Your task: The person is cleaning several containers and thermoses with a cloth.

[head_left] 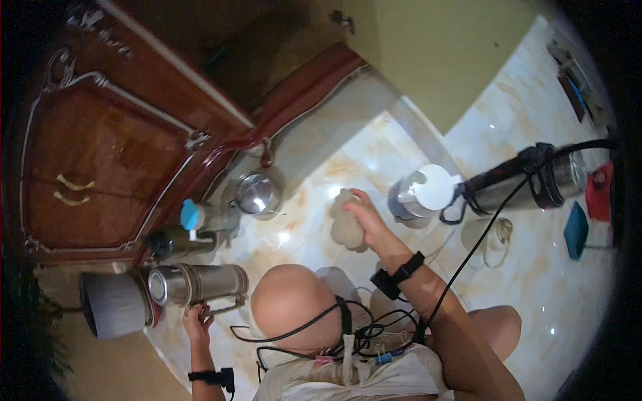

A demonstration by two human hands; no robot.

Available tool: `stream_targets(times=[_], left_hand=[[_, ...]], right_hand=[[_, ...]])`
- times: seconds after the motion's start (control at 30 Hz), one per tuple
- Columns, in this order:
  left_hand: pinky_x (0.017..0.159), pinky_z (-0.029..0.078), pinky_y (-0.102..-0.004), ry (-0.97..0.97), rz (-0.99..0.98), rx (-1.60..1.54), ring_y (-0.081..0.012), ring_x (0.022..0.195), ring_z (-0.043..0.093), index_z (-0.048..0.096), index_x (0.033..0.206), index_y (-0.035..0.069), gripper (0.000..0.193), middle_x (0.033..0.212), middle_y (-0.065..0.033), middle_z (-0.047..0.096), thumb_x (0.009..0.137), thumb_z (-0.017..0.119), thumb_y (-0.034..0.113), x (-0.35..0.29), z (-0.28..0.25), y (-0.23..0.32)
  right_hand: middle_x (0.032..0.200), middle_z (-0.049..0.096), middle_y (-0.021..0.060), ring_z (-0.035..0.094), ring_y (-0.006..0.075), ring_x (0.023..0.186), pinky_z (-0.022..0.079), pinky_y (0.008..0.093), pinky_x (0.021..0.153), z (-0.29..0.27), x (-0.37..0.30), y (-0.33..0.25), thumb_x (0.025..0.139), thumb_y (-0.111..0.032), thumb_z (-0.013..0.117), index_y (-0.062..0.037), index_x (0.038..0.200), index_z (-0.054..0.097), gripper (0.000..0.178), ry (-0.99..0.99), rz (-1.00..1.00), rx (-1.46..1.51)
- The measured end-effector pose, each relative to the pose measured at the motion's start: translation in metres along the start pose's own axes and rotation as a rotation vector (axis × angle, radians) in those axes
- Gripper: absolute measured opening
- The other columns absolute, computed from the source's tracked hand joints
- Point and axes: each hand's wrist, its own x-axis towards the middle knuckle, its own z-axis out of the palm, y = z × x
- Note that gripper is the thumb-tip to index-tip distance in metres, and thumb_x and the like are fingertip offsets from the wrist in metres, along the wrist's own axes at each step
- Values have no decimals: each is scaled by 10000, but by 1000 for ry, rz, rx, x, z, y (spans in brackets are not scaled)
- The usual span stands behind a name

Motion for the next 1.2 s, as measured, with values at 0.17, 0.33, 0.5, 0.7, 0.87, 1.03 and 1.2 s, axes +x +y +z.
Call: stream_targets(times=[0.17, 0.33, 0.5, 0.7, 0.87, 1.03, 1.2], left_hand=[[572, 499, -270, -242, 63, 58, -183, 860, 597, 535, 961, 28, 256, 899, -62, 583, 726, 539, 131, -20, 53, 27], [579, 522, -276, -397, 180, 9, -209, 900, 594, 514, 988, 2, 287, 917, -80, 572, 727, 547, 117, -24, 110, 59], [561, 492, -250, -615, 256, 3, -215, 921, 582, 518, 958, -22, 269, 915, -89, 561, 715, 569, 82, -25, 171, 90], [627, 490, -271, -778, 299, 94, -188, 909, 577, 523, 1025, -5, 335, 951, -58, 571, 713, 575, 105, -31, 229, 110], [656, 495, -276, -837, 345, 156, -148, 810, 580, 529, 991, 0, 310, 919, -52, 573, 714, 593, 123, -20, 263, 117], [492, 347, -204, -886, 417, 350, -62, 548, 446, 539, 708, 22, 147, 617, 0, 511, 688, 645, 122, -39, 312, 107], [523, 350, -215, -1016, 439, 461, -67, 576, 437, 585, 819, 4, 196, 667, -2, 528, 679, 637, 131, -29, 326, 97]], right_hand=[[1224, 380, 189, 458, 274, 1036, 431, 361, 815, -35, 17, 16, 726, -155, 577, -97, 1351, 135, 768, 119, -33, -182], [1330, 261, 219, 340, 313, 1178, 309, 319, 944, -59, 16, 16, 710, -145, 538, -104, 1377, 35, 835, 275, -220, -329], [1363, 195, 239, 241, 335, 1255, 246, 320, 997, -84, 20, 18, 701, -122, 526, -43, 1357, 58, 810, 393, -334, -682], [1373, 201, 222, 300, 325, 1225, 354, 323, 920, -106, 0, -12, 673, -96, 520, -104, 1377, 18, 864, 405, -190, -429], [1336, 279, 203, 409, 286, 1118, 435, 317, 793, -122, -1, -21, 670, -88, 608, -166, 1372, 65, 891, 465, -249, -364], [1310, 322, 195, 457, 260, 1058, 466, 306, 724, -174, 7, -4, 696, -83, 598, -155, 1363, 111, 829, 628, -405, -442], [1065, 518, 146, 519, 220, 903, 432, 286, 745, -174, 9, -8, 722, -160, 566, -10, 1154, 439, 474, 623, -208, -278]])
